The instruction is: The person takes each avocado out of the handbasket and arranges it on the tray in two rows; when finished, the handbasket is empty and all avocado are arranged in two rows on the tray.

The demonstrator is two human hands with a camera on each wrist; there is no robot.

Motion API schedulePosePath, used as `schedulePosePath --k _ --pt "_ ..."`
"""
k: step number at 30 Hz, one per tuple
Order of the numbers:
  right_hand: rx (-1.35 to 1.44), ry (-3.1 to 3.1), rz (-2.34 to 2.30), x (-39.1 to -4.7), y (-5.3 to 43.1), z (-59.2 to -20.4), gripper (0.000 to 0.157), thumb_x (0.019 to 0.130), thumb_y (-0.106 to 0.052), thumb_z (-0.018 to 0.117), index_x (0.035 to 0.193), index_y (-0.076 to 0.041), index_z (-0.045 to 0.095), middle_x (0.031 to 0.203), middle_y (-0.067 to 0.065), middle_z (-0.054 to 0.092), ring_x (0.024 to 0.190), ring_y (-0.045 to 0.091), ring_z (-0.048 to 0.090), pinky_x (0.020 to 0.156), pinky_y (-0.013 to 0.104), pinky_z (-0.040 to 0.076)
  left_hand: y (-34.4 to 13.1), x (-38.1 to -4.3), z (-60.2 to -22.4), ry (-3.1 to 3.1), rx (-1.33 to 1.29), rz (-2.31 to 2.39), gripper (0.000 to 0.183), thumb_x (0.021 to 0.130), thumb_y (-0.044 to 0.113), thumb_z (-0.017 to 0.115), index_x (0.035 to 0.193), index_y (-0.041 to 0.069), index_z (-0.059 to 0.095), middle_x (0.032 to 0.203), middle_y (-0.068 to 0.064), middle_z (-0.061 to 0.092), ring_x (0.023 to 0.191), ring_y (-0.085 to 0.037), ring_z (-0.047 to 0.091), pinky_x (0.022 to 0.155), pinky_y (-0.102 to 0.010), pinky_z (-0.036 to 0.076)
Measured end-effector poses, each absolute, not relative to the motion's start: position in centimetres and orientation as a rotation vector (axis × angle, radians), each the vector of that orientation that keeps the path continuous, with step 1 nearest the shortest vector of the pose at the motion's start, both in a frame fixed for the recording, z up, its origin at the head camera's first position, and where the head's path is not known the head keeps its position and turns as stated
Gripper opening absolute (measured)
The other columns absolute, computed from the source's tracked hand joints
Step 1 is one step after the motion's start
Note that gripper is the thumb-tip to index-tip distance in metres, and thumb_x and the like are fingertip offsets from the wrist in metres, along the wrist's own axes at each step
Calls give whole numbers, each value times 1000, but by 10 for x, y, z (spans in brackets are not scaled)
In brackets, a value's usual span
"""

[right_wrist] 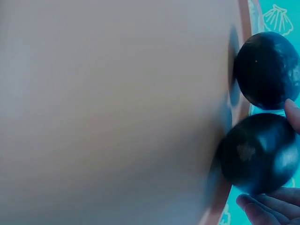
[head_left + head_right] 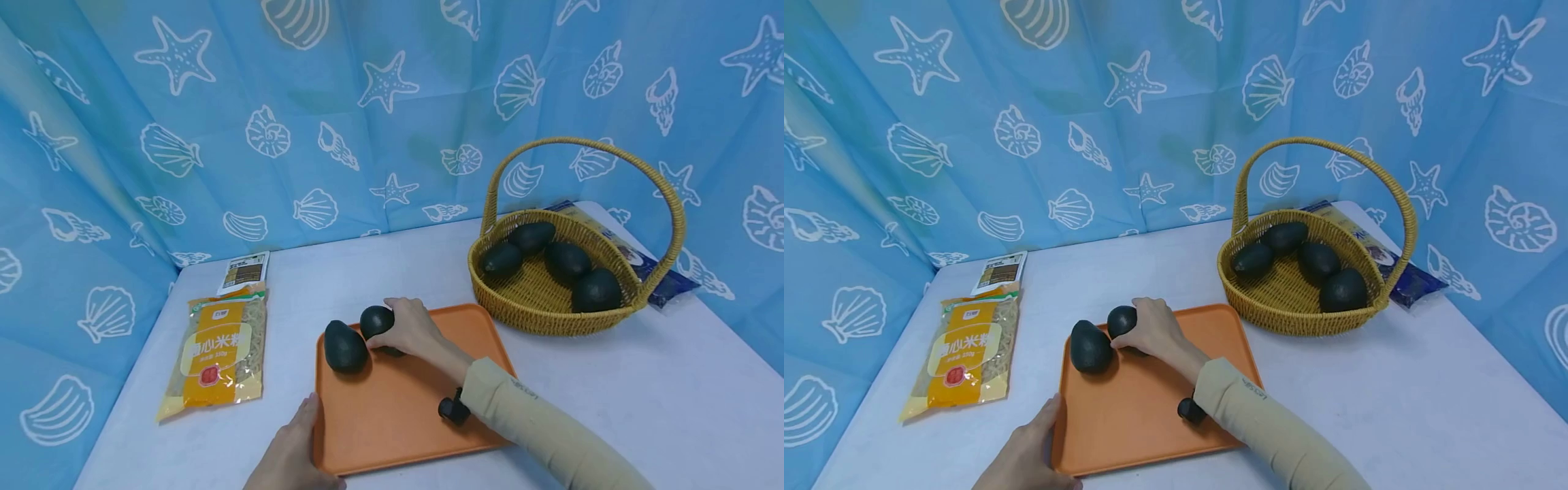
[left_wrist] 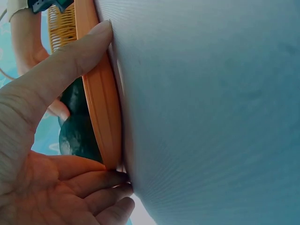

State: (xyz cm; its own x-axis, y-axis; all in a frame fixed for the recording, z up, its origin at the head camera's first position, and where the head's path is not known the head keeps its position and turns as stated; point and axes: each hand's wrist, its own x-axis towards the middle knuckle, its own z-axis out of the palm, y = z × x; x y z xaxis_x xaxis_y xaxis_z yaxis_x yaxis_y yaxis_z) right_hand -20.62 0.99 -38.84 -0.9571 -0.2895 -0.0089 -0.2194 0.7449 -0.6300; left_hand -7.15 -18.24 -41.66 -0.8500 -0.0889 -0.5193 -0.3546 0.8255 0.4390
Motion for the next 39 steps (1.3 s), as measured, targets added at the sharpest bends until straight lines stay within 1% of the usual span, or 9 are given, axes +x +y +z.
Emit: schedulePosePath --k 6,11,12,15,20,29,33,36,39 --pt "-437 2809 -1026 -204 12 -384 83 69 -38 86 134 1 53 81 10 71 95 27 65 83 39 60 -182 -72 -418 2523 -343 707 133 43 30 96 150 0 24 152 -26 30 133 -44 38 110 -62 34" --pt "-459 2801 -1029 -201 15 -380 82 69 -39 85 133 1 54 87 13 73 110 31 61 91 41 58 -182 -72 -420 2529 -339 698 132 44 31 96 151 0 23 152 -26 31 132 -44 39 109 -63 35" --pt "-462 2803 -1031 -200 15 -379 81 69 -39 85 133 1 55 89 13 73 107 30 63 91 40 58 -182 -72 -420 2531 -339 699 132 44 31 96 151 0 23 152 -26 32 132 -44 40 109 -63 35" --pt "-467 2794 -1040 -199 16 -376 81 69 -38 85 133 1 55 71 11 68 86 24 63 83 36 59 -181 -71 -420 2534 -340 698 133 44 30 96 151 0 23 152 -26 32 131 -43 41 108 -63 37" --pt "-495 2790 -1070 -197 20 -371 79 72 -37 84 134 1 54 51 6 52 52 14 45 74 31 55 -180 -71 -418 2536 -341 696 133 43 30 96 151 0 23 152 -26 33 130 -43 42 107 -63 37" --pt "-498 2782 -1095 -193 26 -365 77 74 -36 82 134 1 53 44 3 45 40 10 20 50 22 31 -180 -71 -418 2515 -355 709 133 44 30 96 151 0 23 151 -26 32 130 -43 43 106 -63 39" --pt "-478 2790 -1091 -193 30 -363 76 74 -37 82 135 0 53 58 8 59 46 17 46 61 26 48 -180 -71 -418 2509 -358 714 132 44 30 95 151 0 23 151 -27 33 128 -42 44 105 -62 40" --pt "-470 2808 -1098 -194 34 -361 76 75 -36 82 135 -1 53 95 15 72 85 29 66 83 36 57 -180 -71 -418 2514 -355 710 133 44 30 96 150 -1 23 151 -27 33 128 -42 44 106 -62 39" --pt "-462 2824 -1112 -195 40 -358 76 74 -35 82 135 -1 53 127 18 63 117 33 59 96 45 55 -179 -71 -418 2525 -345 705 133 43 31 96 150 -2 24 151 -27 32 130 -43 42 108 -61 38"
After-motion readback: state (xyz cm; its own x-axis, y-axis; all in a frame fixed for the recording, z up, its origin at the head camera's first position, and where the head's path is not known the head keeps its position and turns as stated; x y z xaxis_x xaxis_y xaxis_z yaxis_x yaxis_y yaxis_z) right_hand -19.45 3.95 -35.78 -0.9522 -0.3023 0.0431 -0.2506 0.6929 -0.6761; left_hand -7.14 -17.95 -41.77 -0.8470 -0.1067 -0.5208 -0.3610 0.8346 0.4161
